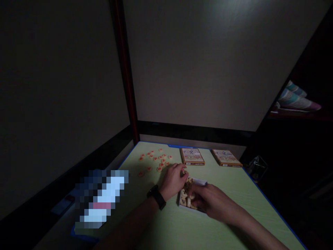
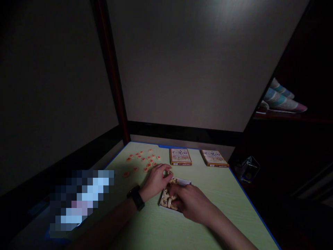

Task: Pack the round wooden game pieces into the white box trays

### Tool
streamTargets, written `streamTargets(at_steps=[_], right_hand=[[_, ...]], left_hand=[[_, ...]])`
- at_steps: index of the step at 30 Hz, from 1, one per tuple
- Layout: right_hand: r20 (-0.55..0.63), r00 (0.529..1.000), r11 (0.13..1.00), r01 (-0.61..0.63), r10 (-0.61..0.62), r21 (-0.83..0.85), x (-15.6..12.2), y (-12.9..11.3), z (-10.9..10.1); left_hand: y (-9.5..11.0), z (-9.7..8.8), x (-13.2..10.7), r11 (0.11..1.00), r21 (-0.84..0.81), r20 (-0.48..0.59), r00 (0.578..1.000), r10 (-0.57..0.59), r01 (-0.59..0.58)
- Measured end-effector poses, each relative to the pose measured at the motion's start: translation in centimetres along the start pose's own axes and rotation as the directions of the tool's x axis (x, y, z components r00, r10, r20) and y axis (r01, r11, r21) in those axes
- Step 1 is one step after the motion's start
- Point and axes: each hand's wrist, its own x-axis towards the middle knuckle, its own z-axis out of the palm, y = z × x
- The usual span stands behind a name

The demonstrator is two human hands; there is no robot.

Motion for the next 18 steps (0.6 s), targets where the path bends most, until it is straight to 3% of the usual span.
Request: streamTargets(at_steps=[8, 18], right_hand=[[-0.003, 0.986, 0.985, 0.165, -0.165, -0.046, 0.4, -0.8, -0.2], [-0.026, 0.97, 0.97, 0.244, -0.244, -0.004, 1.2, -0.1, 0.2]], left_hand=[[-0.1, 0.0, 0.0, 1.0, 0.007, -0.032, 0.999, 0.031, -0.031], [-0.1, 0.2, 0.2, 1.0, 0.019, -0.027, 1.0, -0.001, 0.002]])
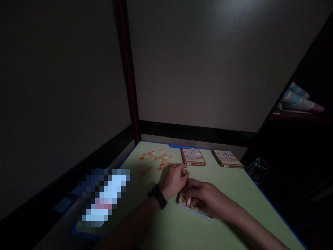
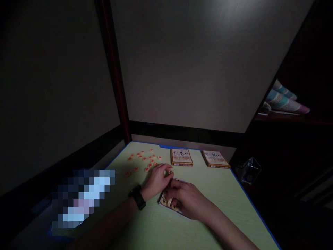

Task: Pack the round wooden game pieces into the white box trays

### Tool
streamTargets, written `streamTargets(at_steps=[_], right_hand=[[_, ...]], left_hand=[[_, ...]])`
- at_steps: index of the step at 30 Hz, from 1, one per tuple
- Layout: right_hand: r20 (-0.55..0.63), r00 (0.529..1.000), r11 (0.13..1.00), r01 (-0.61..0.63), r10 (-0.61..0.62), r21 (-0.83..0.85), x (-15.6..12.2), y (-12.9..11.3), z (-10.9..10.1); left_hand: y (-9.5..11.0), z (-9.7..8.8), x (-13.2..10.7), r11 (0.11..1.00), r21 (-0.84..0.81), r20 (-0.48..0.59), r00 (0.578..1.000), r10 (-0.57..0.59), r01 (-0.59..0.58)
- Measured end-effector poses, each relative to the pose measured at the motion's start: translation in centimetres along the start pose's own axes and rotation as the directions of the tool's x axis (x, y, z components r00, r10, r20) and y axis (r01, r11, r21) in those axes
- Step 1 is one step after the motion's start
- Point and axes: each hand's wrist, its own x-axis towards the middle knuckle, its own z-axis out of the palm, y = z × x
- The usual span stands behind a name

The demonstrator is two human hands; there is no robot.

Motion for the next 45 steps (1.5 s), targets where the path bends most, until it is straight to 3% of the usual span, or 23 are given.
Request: streamTargets(at_steps=[7, 12, 16, 23, 34, 40, 45], right_hand=[[-0.071, 0.997, 0.973, 0.036, -0.02, 0.23, 0.1, 0.0, -0.4], [-0.052, 0.986, 0.926, -0.131, 0.16, 0.354, 0.7, 0.3, 0.7], [-0.035, 0.97, 0.931, -0.222, 0.242, 0.29, 0.9, 0.4, 1.3], [-0.075, 0.975, 0.97, -0.197, 0.209, 0.14, 1.0, -0.2, 1.0], [-0.109, 0.989, 0.986, -0.085, 0.101, 0.142, 0.7, 0.2, 1.8], [-0.075, 0.983, 0.972, -0.152, 0.168, 0.18, 0.8, -0.2, 1.9], [-0.072, 0.969, 0.948, -0.216, 0.238, 0.234, 0.1, 0.1, 0.0]], left_hand=[[0.1, -0.3, 0.0, 1.0, -0.008, 0.003, 1.0, -0.019, 0.019], [0.0, -0.2, 0.0, 1.0, 0.001, -0.013, 1.0, -0.014, 0.014], [-0.2, -0.2, 0.0, 1.0, -0.003, -0.018, 1.0, -0.012, 0.012], [0.1, -0.3, 0.0, 1.0, -0.017, -0.007, 1.0, -0.022, 0.021], [0.3, -0.5, 0.1, 0.999, 0.006, 0.02, 0.998, -0.052, 0.051], [0.5, -0.7, 0.0, 0.999, 0.015, 0.023, 0.999, -0.049, 0.049], [0.5, -0.7, 0.0, 0.999, 0.0, 0.017, 0.999, -0.05, 0.05]])
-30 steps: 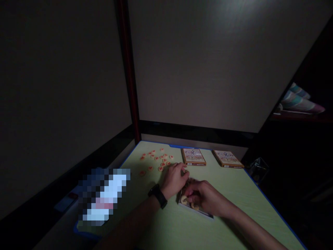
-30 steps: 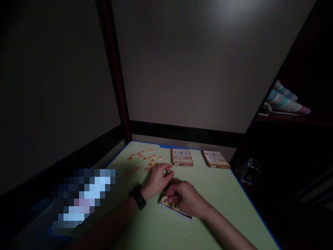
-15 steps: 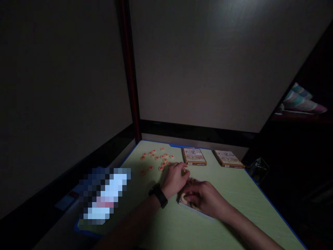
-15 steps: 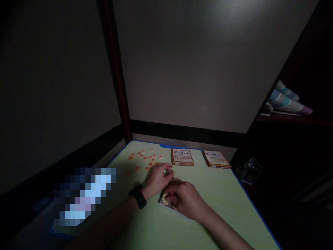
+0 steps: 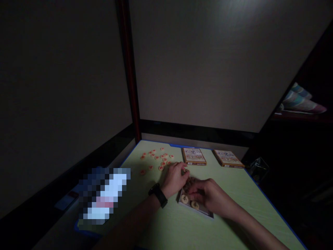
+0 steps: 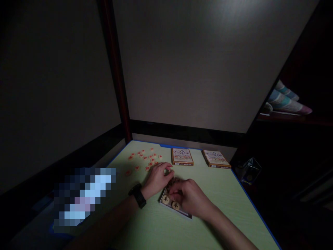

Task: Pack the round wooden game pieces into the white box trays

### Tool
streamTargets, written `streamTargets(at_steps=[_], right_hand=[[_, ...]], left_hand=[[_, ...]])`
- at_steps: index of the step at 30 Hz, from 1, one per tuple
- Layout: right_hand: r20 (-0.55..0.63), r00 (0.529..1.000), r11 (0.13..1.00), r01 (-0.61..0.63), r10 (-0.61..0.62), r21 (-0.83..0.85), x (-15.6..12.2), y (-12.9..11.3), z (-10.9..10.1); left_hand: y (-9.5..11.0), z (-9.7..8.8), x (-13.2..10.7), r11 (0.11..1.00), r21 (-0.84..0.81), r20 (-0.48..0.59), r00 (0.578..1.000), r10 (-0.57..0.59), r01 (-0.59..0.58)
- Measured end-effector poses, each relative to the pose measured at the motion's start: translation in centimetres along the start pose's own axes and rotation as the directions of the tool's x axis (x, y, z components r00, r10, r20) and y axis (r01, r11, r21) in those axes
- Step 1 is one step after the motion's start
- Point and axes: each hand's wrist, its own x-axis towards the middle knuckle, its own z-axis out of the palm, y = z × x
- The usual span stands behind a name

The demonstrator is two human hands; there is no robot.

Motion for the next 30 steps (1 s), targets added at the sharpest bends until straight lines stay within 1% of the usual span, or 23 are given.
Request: streamTargets(at_steps=[2, 4, 7, 14, 20, 22, 23, 24, 25, 27, 28, 29, 30], right_hand=[[0.035, 0.999, 0.999, -0.028, 0.029, -0.021, -0.4, 0.2, -1.2], [0.098, 0.994, 0.996, -0.039, 0.047, -0.079, -0.8, 0.3, -1.9], [0.154, 0.987, 0.989, -0.023, 0.046, -0.148, -1.1, 0.4, -1.9], [0.12, 0.993, 0.993, 0.023, -0.009, -0.115, -0.8, 0.4, -0.1], [0.11, 0.994, 0.996, 0.028, -0.019, -0.08, -0.9, 0.5, -0.2], [0.064, 0.998, 0.999, 0.009, -0.007, -0.035, -0.8, 0.8, -0.4], [0.011, 1.0, 1.0, -0.007, 0.007, -0.004, -0.7, 1.1, -0.5], [-0.066, 0.997, 0.999, -0.025, 0.027, 0.03, -0.6, 1.4, -0.6], [-0.16, 0.986, 0.997, -0.044, 0.054, 0.066, -0.3, 1.7, -0.6], [-0.337, 0.934, 0.987, -0.076, 0.12, 0.141, 0.1, 2.5, -0.7], [-0.394, 0.906, 0.978, -0.087, 0.156, 0.188, 0.4, 2.9, -0.7], [-0.417, 0.888, 0.965, -0.093, 0.193, 0.247, 0.6, 3.2, -0.6], [-0.411, 0.884, 0.945, -0.094, 0.224, 0.312, 0.8, 3.5, -0.6]], left_hand=[[-0.1, 0.0, 0.0, 1.0, 0.001, -0.005, 1.0, 0.006, -0.006], [-0.1, 0.1, 0.0, 1.0, 0.009, -0.003, 1.0, 0.01, -0.01], [-0.3, 0.2, 0.0, 1.0, 0.018, -0.002, 1.0, 0.015, -0.015], [-0.4, 0.2, 0.0, 1.0, 0.025, -0.012, 1.0, 0.02, -0.019], [-0.5, 0.4, 0.2, 1.0, 0.011, -0.018, 1.0, 0.015, -0.015], [-0.5, 0.4, 0.1, 1.0, 0.008, -0.022, 1.0, 0.019, -0.019], [-0.5, 0.3, 0.1, 0.999, 0.006, -0.021, 0.999, 0.034, -0.034], [-0.5, 0.2, 0.0, 0.998, 0.005, -0.016, 0.998, 0.064, -0.064], [-0.5, 0.0, -0.2, 0.994, 0.006, -0.004, 0.994, 0.108, -0.108], [-0.3, -0.4, -0.5, 0.974, 0.007, 0.034, 0.974, 0.224, -0.224], [-0.1, -0.7, -0.7, 0.959, 0.001, 0.059, 0.957, 0.284, -0.285], [0.0, -0.9, -0.9, 0.942, -0.015, 0.087, 0.938, 0.336, -0.336], [0.2, -1.2, -1.0, 0.928, -0.041, 0.114, 0.921, 0.372, -0.369]])
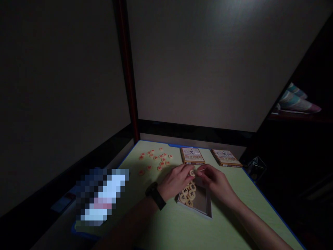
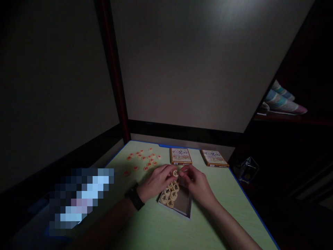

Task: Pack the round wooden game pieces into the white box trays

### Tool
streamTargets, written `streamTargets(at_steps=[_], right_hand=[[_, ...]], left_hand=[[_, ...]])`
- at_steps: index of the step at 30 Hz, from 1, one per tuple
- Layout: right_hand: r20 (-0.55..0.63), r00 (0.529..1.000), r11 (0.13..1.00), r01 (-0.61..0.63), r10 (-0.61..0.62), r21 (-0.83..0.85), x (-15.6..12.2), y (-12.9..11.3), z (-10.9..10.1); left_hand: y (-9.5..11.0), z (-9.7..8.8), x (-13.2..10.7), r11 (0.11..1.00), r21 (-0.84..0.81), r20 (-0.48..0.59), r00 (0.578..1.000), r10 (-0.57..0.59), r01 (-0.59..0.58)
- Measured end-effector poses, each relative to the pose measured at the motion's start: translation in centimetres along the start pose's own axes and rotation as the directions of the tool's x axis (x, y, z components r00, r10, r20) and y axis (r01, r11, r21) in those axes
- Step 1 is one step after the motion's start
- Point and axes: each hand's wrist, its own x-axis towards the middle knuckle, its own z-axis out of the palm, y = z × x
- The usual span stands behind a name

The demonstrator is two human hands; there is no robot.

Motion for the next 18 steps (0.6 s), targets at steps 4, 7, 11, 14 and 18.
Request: streamTargets(at_steps=[4, 7, 11, 14, 18], right_hand=[[0.141, 0.986, 0.968, -0.113, 0.083, 0.223, 0.3, 0.0, 0.0], [0.252, 0.958, 0.943, -0.204, 0.137, 0.264, 0.2, -0.8, -0.6], [0.363, 0.915, 0.942, -0.262, 0.175, 0.208, -0.2, -1.5, -1.3], [0.426, 0.891, 0.953, -0.248, 0.155, 0.172, -0.7, -1.2, -0.8], [0.434, 0.882, 0.975, -0.219, 0.182, 0.036, -1.8, -1.0, 0.7]], left_hand=[[0.8, -0.5, 0.1, 0.988, -0.151, 0.084, 0.996, -0.009, 0.021], [1.3, -0.6, 0.3, 0.953, -0.282, 0.15, 0.986, -0.073, 0.113], [1.8, -1.6, 0.6, 0.945, -0.308, 0.161, 0.985, -0.06, 0.108], [1.3, -2.7, 0.8, 0.982, -0.191, 0.097, 0.995, 0.001, 0.018], [-0.1, -3.1, 1.0, 0.988, -0.032, 0.196, 0.97, -0.142, 0.151]])
